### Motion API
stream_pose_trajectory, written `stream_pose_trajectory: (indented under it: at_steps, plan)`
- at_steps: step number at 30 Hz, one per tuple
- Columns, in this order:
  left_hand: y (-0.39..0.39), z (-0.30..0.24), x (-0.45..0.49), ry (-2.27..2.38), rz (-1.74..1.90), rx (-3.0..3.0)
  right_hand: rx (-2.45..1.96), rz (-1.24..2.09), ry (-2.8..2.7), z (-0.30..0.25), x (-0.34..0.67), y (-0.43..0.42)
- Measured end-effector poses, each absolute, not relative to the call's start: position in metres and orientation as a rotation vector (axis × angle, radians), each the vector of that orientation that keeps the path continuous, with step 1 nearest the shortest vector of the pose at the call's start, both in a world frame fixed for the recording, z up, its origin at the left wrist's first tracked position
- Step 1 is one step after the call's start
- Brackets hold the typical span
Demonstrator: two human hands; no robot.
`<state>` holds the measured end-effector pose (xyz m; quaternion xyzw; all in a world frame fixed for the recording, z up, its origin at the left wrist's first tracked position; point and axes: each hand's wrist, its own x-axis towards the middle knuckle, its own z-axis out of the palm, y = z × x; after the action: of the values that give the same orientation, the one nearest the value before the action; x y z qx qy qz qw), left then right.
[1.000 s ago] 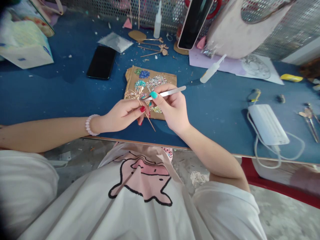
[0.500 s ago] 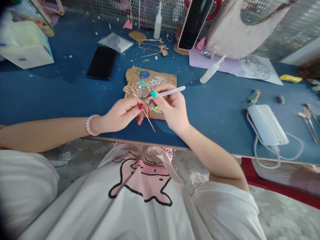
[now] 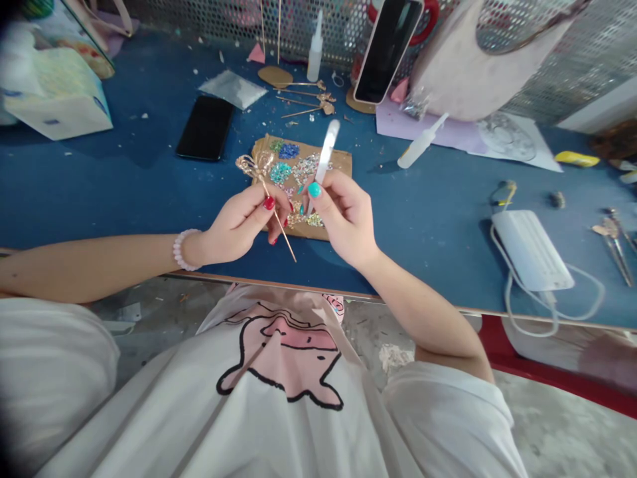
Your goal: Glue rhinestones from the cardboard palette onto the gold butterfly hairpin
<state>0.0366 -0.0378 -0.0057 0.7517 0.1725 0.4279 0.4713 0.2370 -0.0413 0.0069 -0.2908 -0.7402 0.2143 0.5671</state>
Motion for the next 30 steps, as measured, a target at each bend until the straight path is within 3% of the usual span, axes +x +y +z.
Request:
stream_pose_trajectory:
  at_steps: [6,9,18,24,30]
  plan:
    - [-0.034,-0.016,0.039,0.342,1.154,1.758,-0.563,-0.107,-2.089,0.015,0.240,-0.051]
    - [-0.034,-0.017,0.040,0.338,1.174,1.775,-0.539,-0.241,-2.134,0.014,0.240,-0.049]
    - [-0.039,-0.010,0.037,0.414,1.105,1.804,-0.549,-0.199,-2.021,0.015,0.241,-0.048]
    - [-0.040,-0.010,0.037,0.404,1.058,1.809,-0.757,0.026,-1.638,0.010,0.247,-0.052]
    - [-0.040,-0.008,0.035,0.447,0.993,1.912,-0.657,0.096,-1.525,0.011,0.245,-0.042]
